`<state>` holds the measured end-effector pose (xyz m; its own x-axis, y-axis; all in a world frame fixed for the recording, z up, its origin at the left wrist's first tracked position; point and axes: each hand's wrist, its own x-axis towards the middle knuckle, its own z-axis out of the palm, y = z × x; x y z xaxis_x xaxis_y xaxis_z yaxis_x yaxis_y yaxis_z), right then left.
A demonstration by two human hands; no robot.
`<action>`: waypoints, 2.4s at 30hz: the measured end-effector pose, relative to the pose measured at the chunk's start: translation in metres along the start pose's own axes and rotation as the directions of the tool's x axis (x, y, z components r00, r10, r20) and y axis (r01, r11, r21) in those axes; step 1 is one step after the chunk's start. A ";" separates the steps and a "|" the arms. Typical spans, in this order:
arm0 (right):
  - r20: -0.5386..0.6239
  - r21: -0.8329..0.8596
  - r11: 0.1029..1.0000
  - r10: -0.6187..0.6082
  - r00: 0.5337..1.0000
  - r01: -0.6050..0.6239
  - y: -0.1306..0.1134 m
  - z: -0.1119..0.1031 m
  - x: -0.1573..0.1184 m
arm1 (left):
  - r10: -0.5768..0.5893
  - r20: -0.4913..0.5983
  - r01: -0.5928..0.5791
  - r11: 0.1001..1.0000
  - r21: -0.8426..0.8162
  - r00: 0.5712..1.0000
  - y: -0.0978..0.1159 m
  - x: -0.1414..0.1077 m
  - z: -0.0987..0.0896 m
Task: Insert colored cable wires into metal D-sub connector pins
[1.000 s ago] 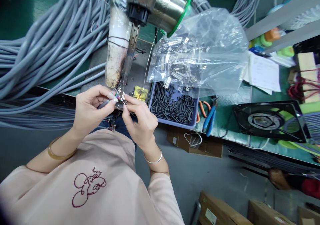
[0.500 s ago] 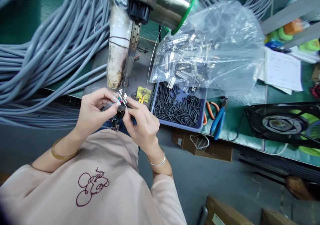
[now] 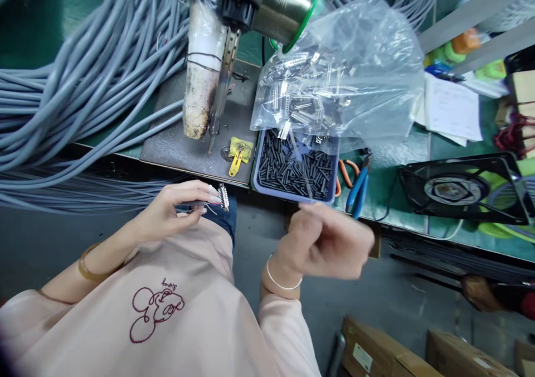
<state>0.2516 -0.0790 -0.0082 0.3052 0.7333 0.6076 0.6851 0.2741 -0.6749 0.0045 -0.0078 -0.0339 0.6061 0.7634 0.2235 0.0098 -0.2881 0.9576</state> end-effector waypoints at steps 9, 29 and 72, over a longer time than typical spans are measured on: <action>0.404 -0.335 0.919 -0.060 0.913 0.208 0.074 0.003 0.089 | 0.345 -0.175 -0.345 0.938 0.031 0.922 0.021 -0.002 0.008; 0.199 0.115 0.983 0.121 0.972 -0.146 -0.038 0.047 0.011 | -0.422 -0.310 0.208 0.816 -0.539 0.852 0.013 0.013 0.019; 0.231 -0.029 0.998 0.068 0.971 -0.063 -0.043 0.063 0.002 | -0.265 -0.258 0.125 0.882 -0.454 0.929 0.012 0.007 0.016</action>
<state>0.1816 -0.0502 -0.0042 0.1901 0.8741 0.4469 0.6835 0.2090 -0.6994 0.0215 -0.0146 -0.0238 0.3552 0.9348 0.0010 -0.2770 0.1042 0.9552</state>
